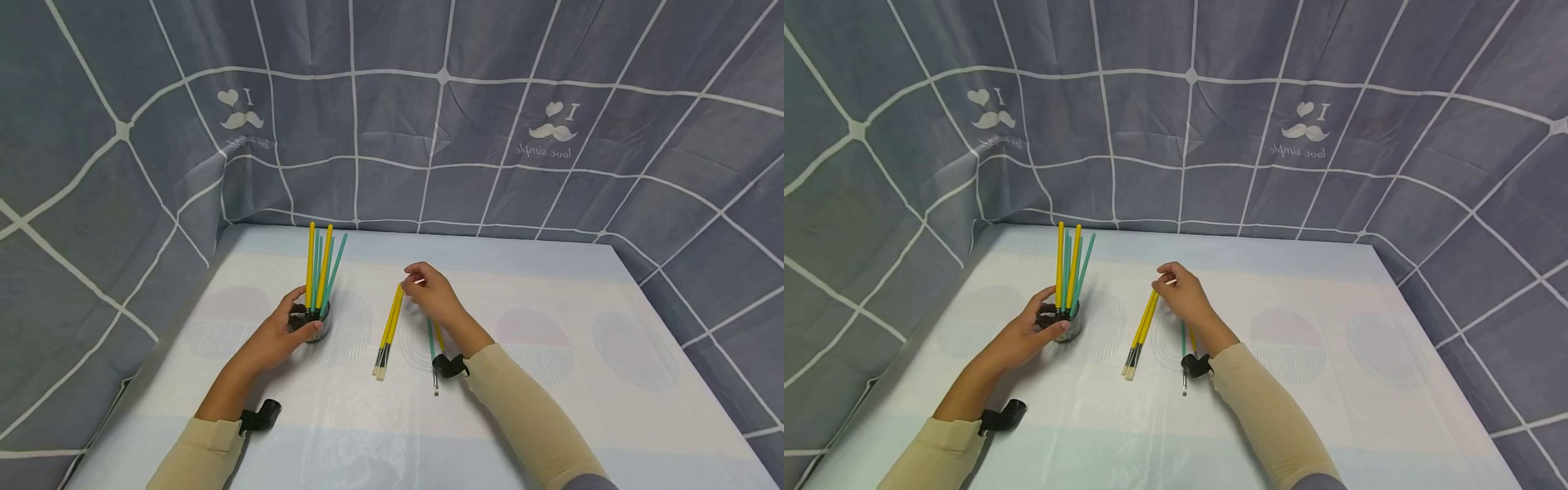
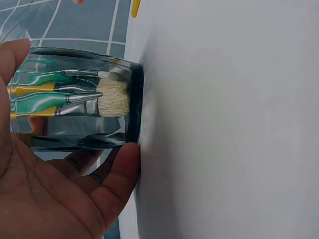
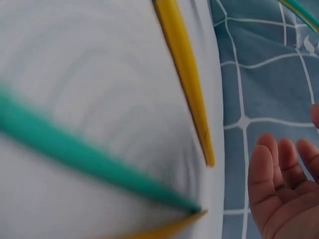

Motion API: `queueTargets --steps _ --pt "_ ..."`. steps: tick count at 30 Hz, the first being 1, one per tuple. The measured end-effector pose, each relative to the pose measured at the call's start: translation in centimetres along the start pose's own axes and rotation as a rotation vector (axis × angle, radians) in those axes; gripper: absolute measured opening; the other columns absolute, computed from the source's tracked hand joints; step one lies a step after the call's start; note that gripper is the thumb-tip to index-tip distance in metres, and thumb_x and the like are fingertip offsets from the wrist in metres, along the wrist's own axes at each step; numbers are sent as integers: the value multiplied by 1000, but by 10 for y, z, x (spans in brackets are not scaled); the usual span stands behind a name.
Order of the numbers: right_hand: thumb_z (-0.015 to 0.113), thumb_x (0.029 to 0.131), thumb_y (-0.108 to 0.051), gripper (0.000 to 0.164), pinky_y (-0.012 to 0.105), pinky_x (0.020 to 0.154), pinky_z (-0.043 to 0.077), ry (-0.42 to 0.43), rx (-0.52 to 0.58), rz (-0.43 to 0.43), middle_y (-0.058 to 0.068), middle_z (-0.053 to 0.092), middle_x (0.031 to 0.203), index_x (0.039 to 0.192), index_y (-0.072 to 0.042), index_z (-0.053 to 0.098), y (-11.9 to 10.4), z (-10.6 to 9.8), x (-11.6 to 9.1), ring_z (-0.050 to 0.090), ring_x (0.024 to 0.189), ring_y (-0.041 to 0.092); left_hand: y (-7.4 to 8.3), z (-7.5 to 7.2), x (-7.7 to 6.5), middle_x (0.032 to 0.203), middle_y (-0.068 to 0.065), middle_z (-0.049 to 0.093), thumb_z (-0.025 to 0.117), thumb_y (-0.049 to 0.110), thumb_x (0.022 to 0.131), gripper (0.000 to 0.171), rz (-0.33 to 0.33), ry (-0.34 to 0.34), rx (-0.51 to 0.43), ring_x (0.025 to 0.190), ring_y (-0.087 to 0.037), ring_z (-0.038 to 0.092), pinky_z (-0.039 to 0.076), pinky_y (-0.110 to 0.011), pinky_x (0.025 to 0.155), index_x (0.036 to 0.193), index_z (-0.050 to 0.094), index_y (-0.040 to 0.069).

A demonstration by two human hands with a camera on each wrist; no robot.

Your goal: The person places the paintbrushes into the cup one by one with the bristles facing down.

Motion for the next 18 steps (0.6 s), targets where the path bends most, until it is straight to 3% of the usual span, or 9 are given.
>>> queueTargets --steps 11,18 --pt "65 95 -21 35 35 72 50 63 -208 95 7 62 104 125 -4 60 31 -36 -3 60 94 24 1 -1 0 153 -25 32 62 47 97 83 -18 -3 -2 138 -49 31 29 -70 102 159 13 23" --pt "67 95 -18 28 30 62 48 22 -270 169 7 62 98 119 -6 60 43 -42 -6 62 75 19 2 -1 0 153 -26 32 62 47 97 83 -22 -9 -1 138 -49 30 29 -71 102 159 13 23"
Point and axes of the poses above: each hand's wrist, its own x-axis towards the middle knuckle, its own z-axis out of the palm, y = z × x, the point moved 6 cm from there along x, towards the middle knuckle
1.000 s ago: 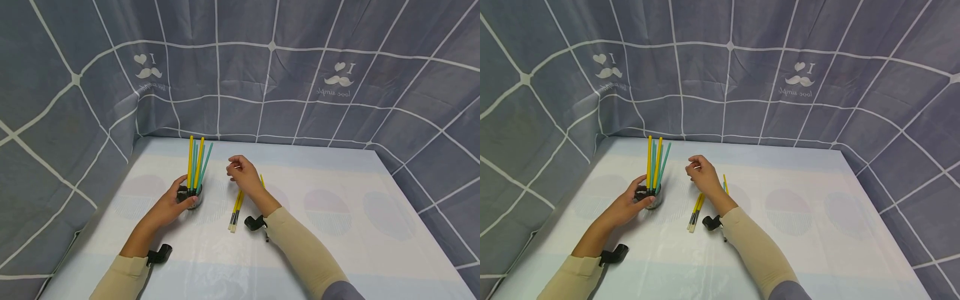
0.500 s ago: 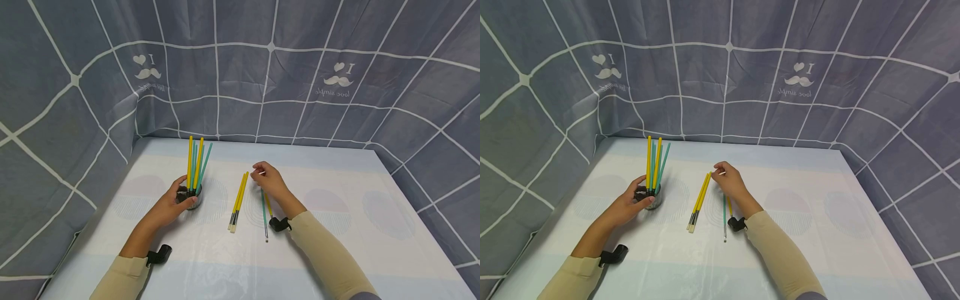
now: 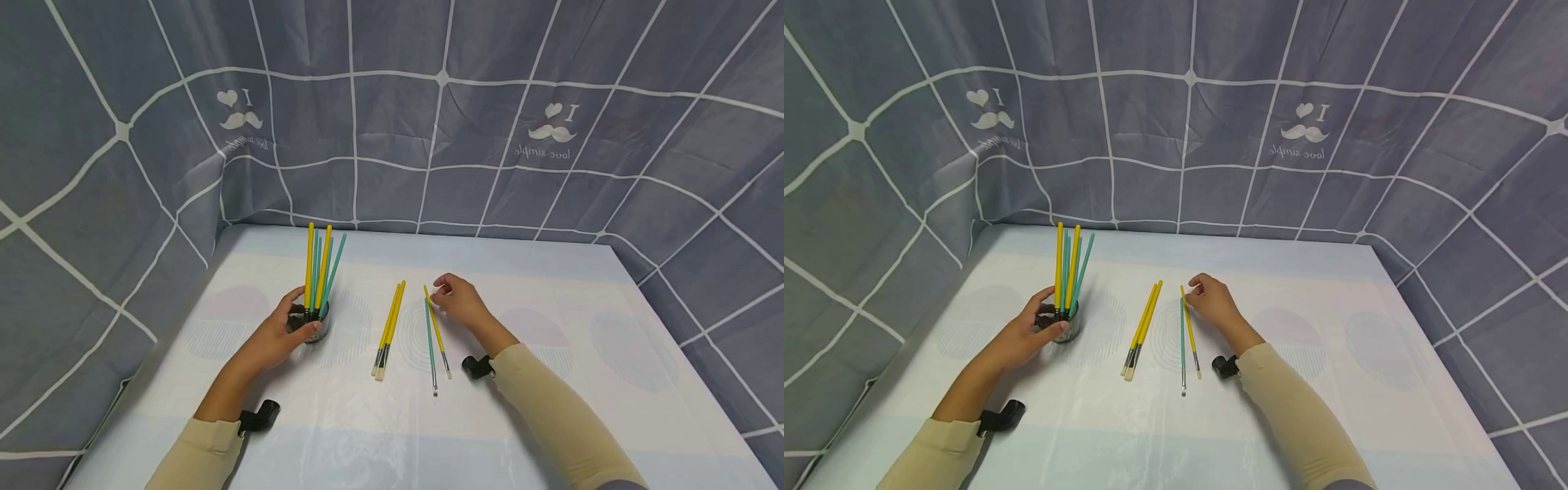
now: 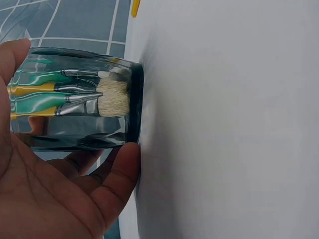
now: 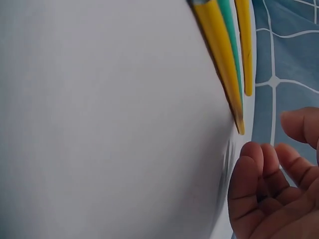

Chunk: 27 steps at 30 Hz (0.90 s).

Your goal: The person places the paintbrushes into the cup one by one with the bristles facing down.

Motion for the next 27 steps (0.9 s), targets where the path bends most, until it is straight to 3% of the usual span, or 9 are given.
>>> queueTargets --steps 9,27 --pt "66 93 -16 27 31 63 46 -90 -65 39 7 62 95 118 -7 61 5 7 1 59 75 20 0 0 0 152 -26 33 62 48 96 83 5 3 -4 138 -49 30 28 -71 102 158 14 23" --pt "67 90 -16 19 33 67 44 -89 -191 24 7 60 94 107 -7 63 3 11 4 53 78 21 1 -2 -2 147 -24 42 63 48 95 81 -1 15 1 135 -47 37 33 -69 100 158 17 25"
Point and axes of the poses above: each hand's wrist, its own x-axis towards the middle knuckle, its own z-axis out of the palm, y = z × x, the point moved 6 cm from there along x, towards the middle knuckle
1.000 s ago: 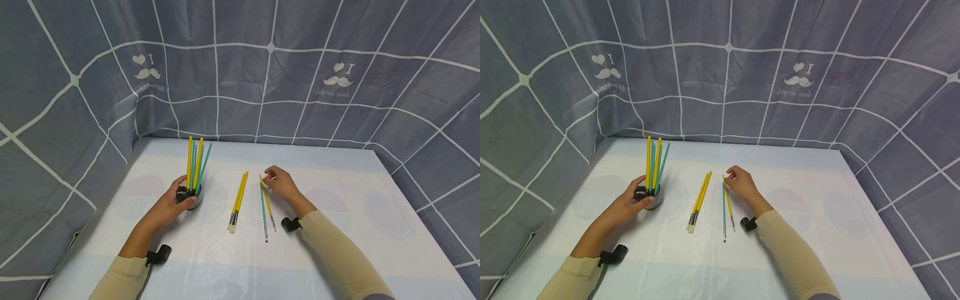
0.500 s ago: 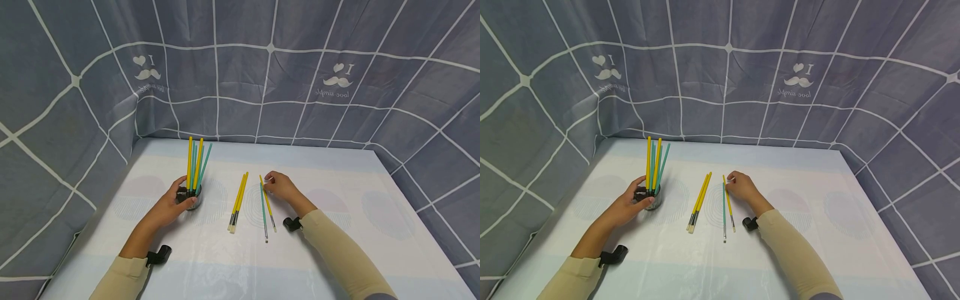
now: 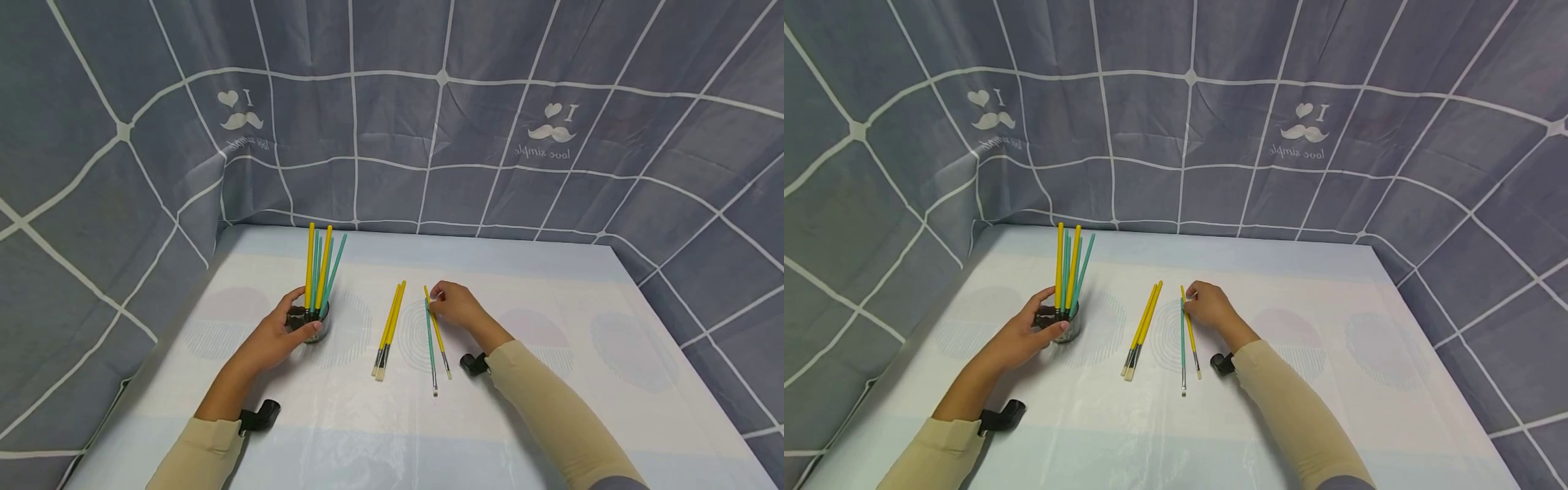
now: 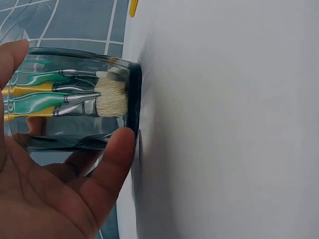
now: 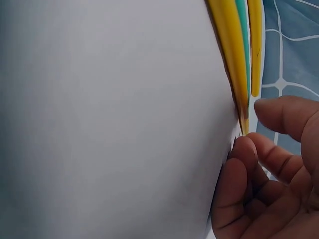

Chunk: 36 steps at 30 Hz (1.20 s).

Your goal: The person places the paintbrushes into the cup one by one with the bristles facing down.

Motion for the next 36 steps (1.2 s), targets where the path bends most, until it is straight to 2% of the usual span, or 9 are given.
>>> queueTargets --steps 7,14,28,36 --pt "67 90 -13 17 32 65 44 -1 -29 21 7 59 91 105 -6 63 1 4 2 53 78 21 1 2 -1 146 -23 42 63 48 96 81 14 -2 -25 134 -45 38 34 -67 100 158 16 25" --pt "67 91 -11 16 31 61 43 -12 -13 26 8 58 89 104 -5 61 -4 3 1 52 73 21 1 1 0 152 -25 34 63 50 95 83 6 -4 -28 140 -48 29 27 -72 102 159 15 25" --pt "66 91 -11 17 34 69 45 -17 -107 1 7 61 89 106 -6 62 -11 4 1 55 77 22 -1 1 0 154 -26 31 63 48 96 82 -3 -1 -21 141 -50 24 25 -74 102 159 16 24" --pt "67 89 -10 18 34 70 46 -2 -100 26 8 62 92 106 -6 63 -9 4 2 55 80 23 0 0 0 154 -27 30 63 48 96 83 4 -1 -17 141 -51 25 26 -74 102 159 16 23"
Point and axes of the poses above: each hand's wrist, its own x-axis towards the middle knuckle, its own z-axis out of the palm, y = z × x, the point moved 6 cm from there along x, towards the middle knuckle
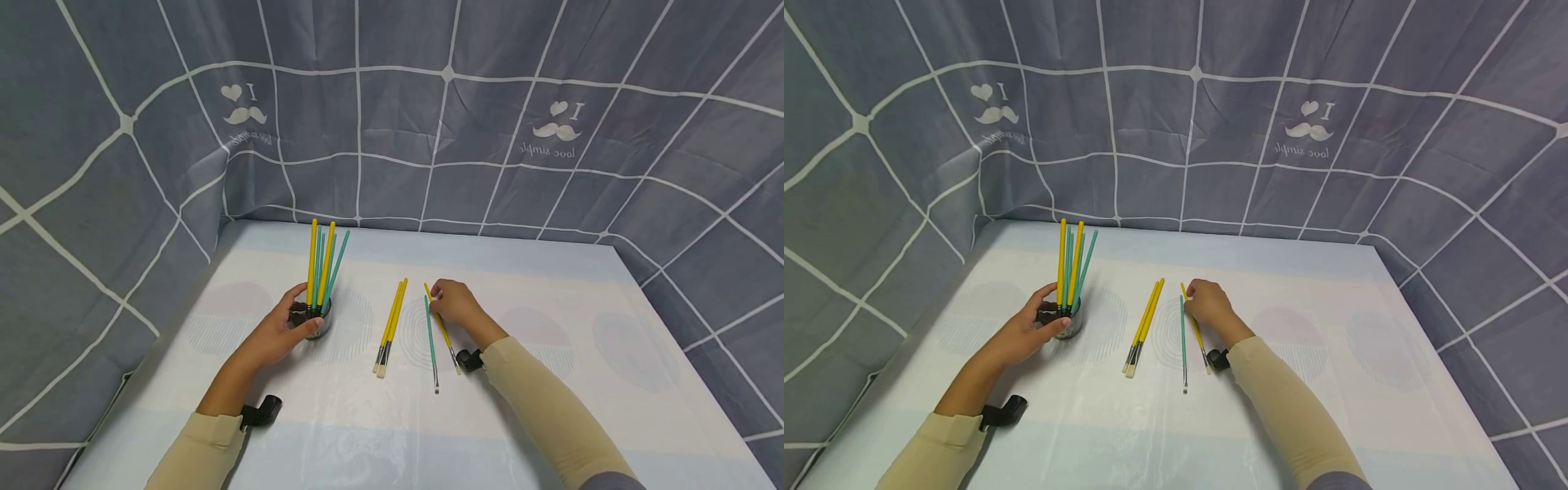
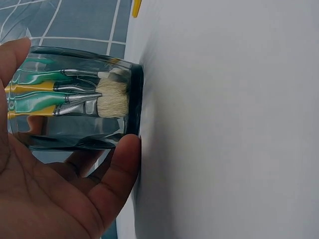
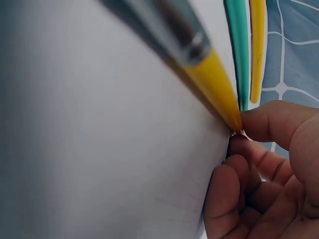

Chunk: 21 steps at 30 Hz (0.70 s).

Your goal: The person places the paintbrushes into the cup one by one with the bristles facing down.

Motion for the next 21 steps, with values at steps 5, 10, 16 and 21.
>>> queueTargets --steps 5,10,16,21 --pt "68 88 -10 18 33 68 46 -4 -8 7 8 61 90 104 -6 63 0 1 0 55 79 23 0 0 0 154 -27 29 63 50 95 83 -1 -2 -1 141 -50 25 25 -74 102 159 16 24" --pt "68 88 -10 17 34 68 46 8 17 -6 8 62 92 103 -6 64 2 -1 0 56 79 23 0 0 1 154 -26 30 63 49 95 83 -10 2 7 141 -50 26 26 -74 102 159 16 23" --pt "66 88 -13 20 34 68 46 18 82 4 8 61 94 107 -8 65 8 -3 0 56 79 23 0 1 0 155 -26 30 63 49 95 84 -19 -1 7 141 -50 25 26 -73 102 159 15 23" --pt "63 91 -14 25 32 64 46 5 171 0 8 59 92 116 -9 63 8 -5 -1 55 74 21 -1 1 1 155 -26 28 63 49 95 85 -28 -1 9 141 -50 24 26 -73 103 159 14 22"
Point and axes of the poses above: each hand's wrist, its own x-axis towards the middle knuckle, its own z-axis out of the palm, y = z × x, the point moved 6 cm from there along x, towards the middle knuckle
